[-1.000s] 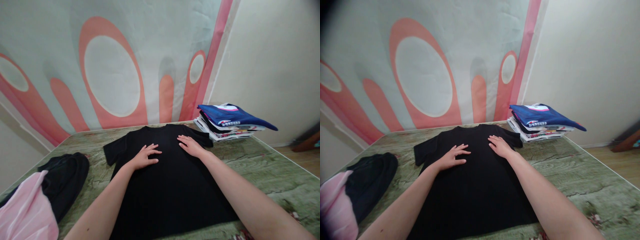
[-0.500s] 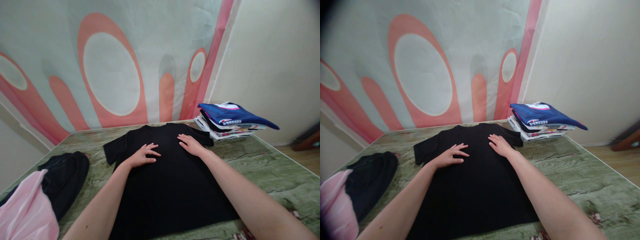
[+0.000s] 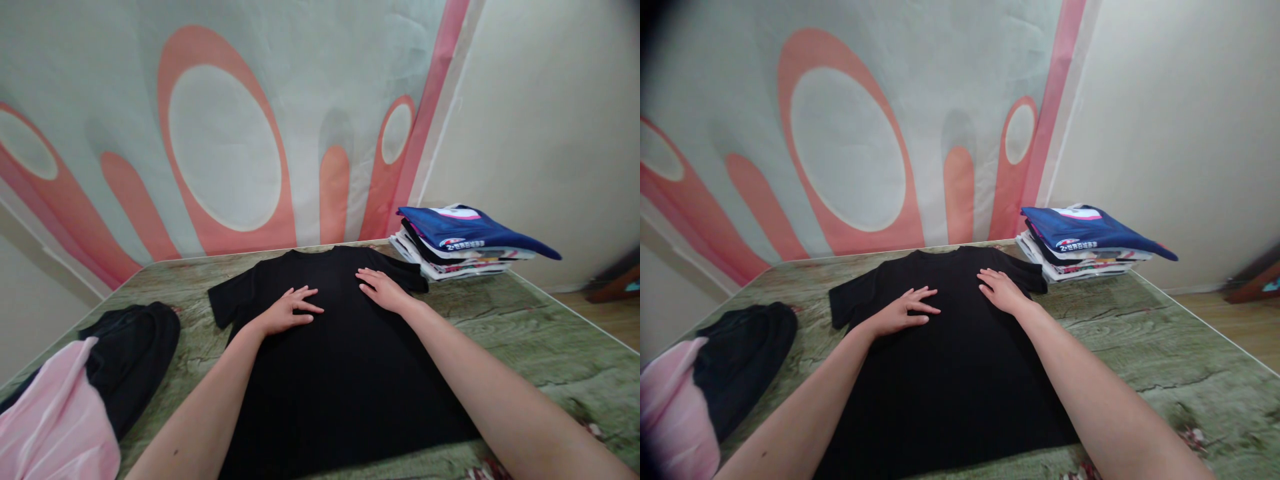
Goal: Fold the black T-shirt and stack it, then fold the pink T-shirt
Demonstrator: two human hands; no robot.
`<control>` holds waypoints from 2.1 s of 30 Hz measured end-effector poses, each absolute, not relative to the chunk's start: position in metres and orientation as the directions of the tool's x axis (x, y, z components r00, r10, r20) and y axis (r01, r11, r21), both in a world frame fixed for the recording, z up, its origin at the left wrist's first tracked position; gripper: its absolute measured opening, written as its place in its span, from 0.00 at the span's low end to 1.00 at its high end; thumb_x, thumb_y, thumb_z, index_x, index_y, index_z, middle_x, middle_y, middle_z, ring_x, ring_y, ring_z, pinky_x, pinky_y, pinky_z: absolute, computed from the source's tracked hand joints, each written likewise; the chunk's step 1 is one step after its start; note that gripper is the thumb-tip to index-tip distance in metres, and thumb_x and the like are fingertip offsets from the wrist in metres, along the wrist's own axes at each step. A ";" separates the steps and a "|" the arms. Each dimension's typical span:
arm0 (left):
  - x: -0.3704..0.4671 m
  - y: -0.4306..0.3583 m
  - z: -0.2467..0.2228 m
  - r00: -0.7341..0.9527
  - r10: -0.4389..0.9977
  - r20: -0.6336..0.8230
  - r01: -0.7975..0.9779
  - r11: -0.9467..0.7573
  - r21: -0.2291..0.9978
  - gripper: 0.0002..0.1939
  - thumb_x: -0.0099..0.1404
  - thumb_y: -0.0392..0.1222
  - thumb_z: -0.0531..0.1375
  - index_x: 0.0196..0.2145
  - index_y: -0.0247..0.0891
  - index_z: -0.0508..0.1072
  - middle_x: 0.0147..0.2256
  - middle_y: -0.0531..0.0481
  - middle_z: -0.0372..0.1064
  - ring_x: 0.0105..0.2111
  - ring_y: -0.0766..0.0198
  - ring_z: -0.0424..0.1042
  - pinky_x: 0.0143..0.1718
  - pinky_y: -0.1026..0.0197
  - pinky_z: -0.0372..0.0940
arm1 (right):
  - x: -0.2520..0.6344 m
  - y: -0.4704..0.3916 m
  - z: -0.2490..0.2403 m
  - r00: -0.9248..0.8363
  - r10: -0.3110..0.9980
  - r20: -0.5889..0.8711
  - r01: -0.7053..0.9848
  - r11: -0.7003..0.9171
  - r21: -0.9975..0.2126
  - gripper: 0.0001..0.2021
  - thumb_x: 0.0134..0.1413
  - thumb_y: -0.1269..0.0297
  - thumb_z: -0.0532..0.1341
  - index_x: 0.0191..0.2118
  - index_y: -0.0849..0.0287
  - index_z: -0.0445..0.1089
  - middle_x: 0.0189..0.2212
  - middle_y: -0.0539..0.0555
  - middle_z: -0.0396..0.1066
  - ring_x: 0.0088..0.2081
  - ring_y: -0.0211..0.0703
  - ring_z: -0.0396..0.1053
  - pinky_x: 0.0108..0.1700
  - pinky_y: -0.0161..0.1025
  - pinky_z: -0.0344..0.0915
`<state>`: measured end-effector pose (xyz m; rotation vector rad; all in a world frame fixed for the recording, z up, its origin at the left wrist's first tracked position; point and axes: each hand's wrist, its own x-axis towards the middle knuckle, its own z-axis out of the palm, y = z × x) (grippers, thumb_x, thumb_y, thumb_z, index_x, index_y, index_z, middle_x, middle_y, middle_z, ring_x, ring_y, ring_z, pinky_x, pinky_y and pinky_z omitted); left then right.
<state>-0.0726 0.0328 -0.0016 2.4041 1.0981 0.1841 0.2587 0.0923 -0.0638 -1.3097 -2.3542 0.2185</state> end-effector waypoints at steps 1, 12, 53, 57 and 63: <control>-0.074 0.033 -0.001 0.671 0.737 -0.085 0.670 -0.553 0.496 0.16 0.66 0.54 0.56 0.50 0.57 0.72 0.65 0.59 0.47 0.66 0.55 0.39 0.64 0.45 0.30 | 0.259 0.093 -0.064 -0.458 0.838 0.296 0.770 0.540 -0.338 0.21 0.63 0.58 0.51 0.59 0.54 0.62 0.61 0.55 0.58 0.63 0.46 0.53 0.63 0.52 0.49; -0.029 0.004 0.022 0.828 0.558 -0.063 0.460 -0.610 0.645 0.12 0.62 0.49 0.61 0.44 0.54 0.77 0.64 0.58 0.51 0.66 0.52 0.39 0.64 0.46 0.34 | 0.260 0.096 -0.068 -0.465 0.820 0.335 0.749 0.566 -0.346 0.20 0.62 0.58 0.52 0.58 0.53 0.63 0.61 0.56 0.59 0.62 0.48 0.54 0.62 0.55 0.51; 0.006 -0.013 -0.009 0.741 0.672 -0.018 0.641 -0.698 0.318 0.26 0.70 0.58 0.45 0.64 0.56 0.50 0.66 0.54 0.42 0.66 0.54 0.38 0.63 0.41 0.32 | 0.260 0.095 -0.066 -0.459 0.814 0.356 0.744 0.571 -0.347 0.19 0.63 0.60 0.52 0.58 0.54 0.64 0.60 0.56 0.61 0.62 0.48 0.55 0.61 0.53 0.53; -0.009 0.001 -0.015 0.673 0.740 -0.011 0.708 -0.639 0.302 0.27 0.70 0.58 0.44 0.64 0.56 0.50 0.67 0.53 0.42 0.66 0.54 0.39 0.63 0.40 0.30 | 0.261 0.096 -0.066 -0.459 0.824 0.333 0.746 0.561 -0.360 0.20 0.63 0.59 0.52 0.59 0.52 0.63 0.60 0.56 0.60 0.62 0.48 0.54 0.62 0.55 0.51; -0.045 0.022 -0.023 0.486 0.874 -0.001 0.853 -0.474 0.217 0.28 0.70 0.60 0.42 0.65 0.55 0.49 0.67 0.52 0.42 0.66 0.51 0.39 0.61 0.35 0.33 | 0.262 0.096 -0.069 -0.460 0.821 0.337 0.740 0.565 -0.365 0.20 0.63 0.59 0.52 0.59 0.51 0.63 0.60 0.55 0.60 0.63 0.47 0.54 0.62 0.54 0.51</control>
